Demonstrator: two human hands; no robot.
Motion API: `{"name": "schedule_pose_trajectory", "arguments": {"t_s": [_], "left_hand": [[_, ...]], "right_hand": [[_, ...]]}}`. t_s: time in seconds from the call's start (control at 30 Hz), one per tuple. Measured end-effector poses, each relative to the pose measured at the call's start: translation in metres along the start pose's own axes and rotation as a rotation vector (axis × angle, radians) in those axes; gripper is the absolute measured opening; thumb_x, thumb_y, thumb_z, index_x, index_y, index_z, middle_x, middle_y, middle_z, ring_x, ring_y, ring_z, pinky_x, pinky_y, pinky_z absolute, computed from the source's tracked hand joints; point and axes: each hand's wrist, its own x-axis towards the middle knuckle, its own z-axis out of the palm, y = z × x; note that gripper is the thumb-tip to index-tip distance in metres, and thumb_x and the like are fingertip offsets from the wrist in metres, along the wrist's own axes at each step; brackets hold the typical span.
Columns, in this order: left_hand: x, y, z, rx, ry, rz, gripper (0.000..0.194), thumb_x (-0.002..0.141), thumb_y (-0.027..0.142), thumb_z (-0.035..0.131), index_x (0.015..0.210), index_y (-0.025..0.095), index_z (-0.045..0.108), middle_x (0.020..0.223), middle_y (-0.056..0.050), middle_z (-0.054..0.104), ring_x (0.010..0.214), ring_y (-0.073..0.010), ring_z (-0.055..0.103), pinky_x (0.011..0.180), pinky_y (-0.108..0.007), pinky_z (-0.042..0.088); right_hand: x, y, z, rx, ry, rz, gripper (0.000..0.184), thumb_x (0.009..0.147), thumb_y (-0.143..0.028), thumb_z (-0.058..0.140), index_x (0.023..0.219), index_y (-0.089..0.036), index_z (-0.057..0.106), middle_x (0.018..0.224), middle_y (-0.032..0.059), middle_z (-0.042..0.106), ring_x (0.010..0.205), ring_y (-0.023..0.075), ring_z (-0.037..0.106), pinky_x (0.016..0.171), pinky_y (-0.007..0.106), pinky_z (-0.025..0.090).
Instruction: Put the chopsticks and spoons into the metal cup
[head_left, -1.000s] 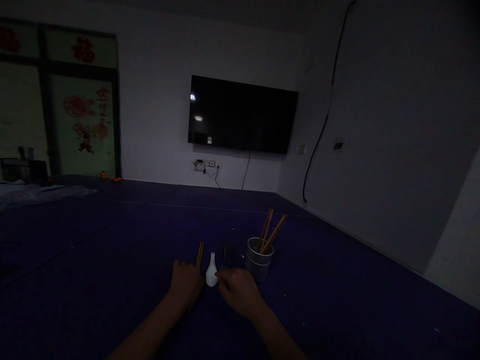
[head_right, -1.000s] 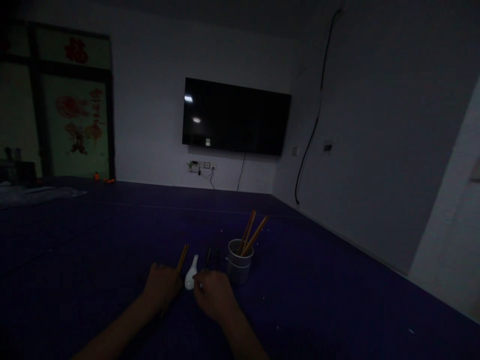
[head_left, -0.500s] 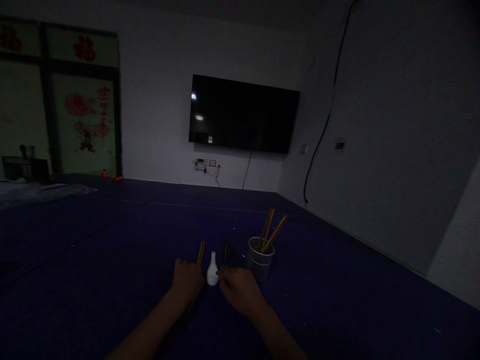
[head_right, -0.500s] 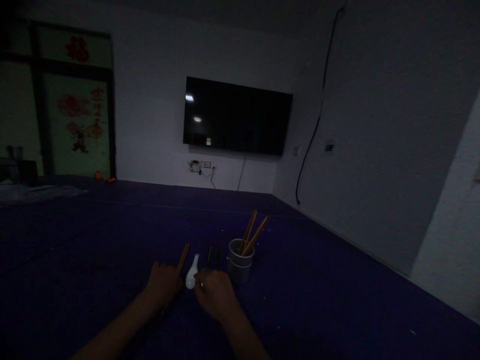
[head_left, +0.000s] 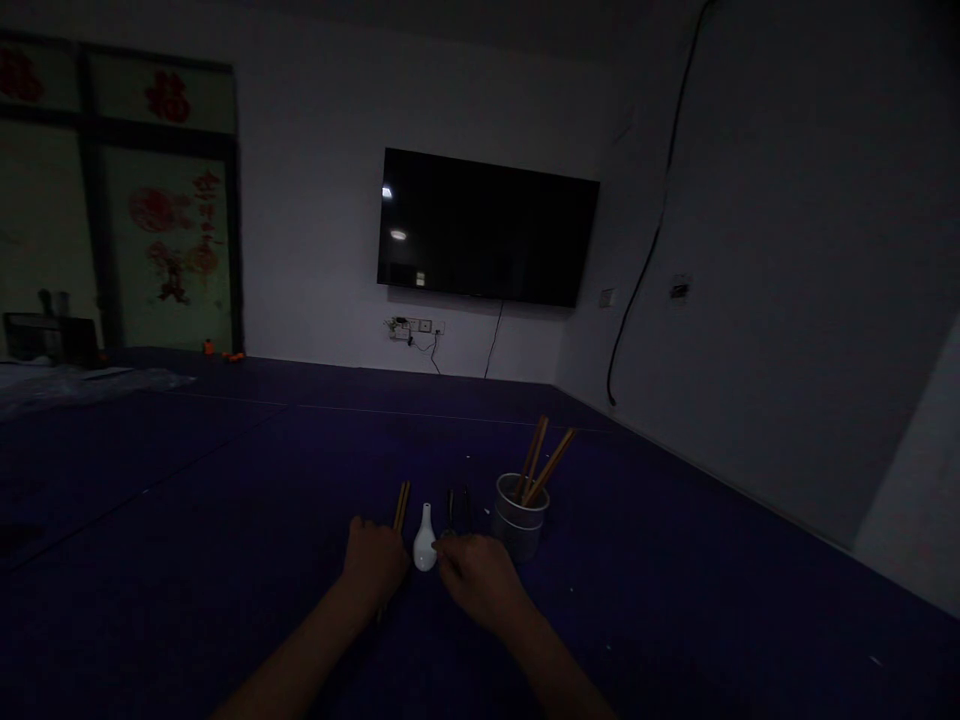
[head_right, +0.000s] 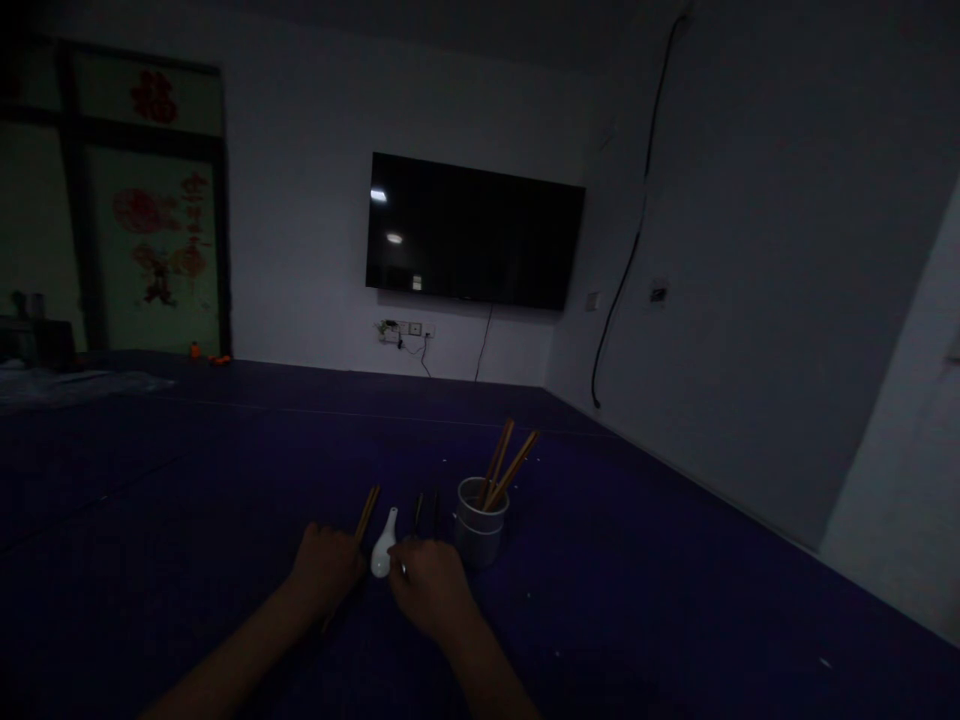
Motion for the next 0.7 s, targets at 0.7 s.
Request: {"name": "schedule_pose_trajectory", "arguments": {"t_s": [0.7], "left_hand": [[-0.003,0.001,-0.001,0.092,0.022,-0.096,0.037,0.083,0.025,0.038,0.094,0.013,0.072,0.093,-0.018,0.072,0.098,-0.0280,0.062,0.085,-0.041,0.037]], "right_hand": [[0.000,-0.002,-0.003,-0.012,0.006,0.000,0.030,0.092,-0.023,0.038,0.094,-0.022,0.069,0.094,0.0043,0.073,0.085,0.0160,0.068,0.066,0.023,0.037]]}}
